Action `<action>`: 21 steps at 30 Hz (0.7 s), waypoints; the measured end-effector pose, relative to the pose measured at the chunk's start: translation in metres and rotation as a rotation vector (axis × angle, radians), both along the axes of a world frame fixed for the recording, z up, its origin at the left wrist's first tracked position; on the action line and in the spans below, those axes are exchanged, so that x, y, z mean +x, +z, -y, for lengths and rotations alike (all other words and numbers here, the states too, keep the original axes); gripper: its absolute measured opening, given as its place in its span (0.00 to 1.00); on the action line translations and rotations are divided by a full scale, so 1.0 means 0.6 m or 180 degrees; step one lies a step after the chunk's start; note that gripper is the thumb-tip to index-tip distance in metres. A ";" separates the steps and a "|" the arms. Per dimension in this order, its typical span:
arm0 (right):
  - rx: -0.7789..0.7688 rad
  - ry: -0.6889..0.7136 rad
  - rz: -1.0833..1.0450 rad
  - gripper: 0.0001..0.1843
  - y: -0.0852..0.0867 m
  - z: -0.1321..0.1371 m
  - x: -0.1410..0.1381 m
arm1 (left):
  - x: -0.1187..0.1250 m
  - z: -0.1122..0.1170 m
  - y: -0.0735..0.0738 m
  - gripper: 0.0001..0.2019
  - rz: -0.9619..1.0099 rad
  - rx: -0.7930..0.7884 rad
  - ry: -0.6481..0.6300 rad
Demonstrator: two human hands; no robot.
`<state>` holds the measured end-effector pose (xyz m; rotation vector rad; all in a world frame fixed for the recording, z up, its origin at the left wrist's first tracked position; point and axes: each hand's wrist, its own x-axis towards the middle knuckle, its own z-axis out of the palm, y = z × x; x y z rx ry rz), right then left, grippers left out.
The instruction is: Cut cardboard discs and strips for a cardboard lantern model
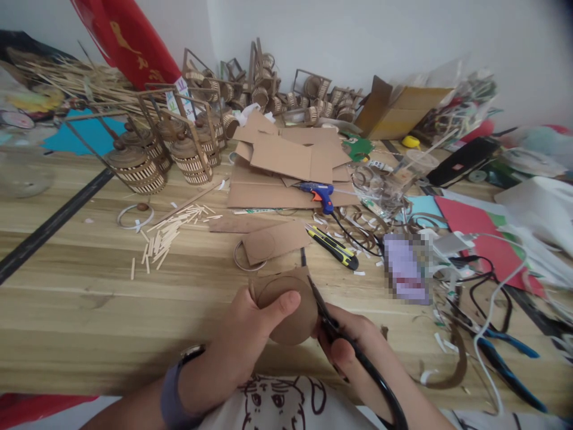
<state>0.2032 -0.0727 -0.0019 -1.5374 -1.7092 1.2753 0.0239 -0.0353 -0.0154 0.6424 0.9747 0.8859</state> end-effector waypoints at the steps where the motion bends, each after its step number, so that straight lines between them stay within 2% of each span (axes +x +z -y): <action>1: 0.0016 0.0021 0.0003 0.43 0.000 -0.001 0.001 | 0.000 -0.001 0.001 0.17 -0.0037 -0.0039 -0.0014; 5: 0.0010 0.0088 -0.0012 0.44 -0.001 -0.002 0.002 | 0.000 -0.002 0.000 0.17 -0.0155 -0.0064 -0.0031; 10: -0.0014 0.0184 -0.0121 0.41 -0.003 -0.003 0.004 | -0.002 -0.001 -0.001 0.17 0.0008 0.0076 -0.0086; 21: -0.0017 0.0111 -0.0194 0.39 -0.002 0.003 0.002 | -0.002 0.001 -0.001 0.16 -0.0131 0.0183 -0.0159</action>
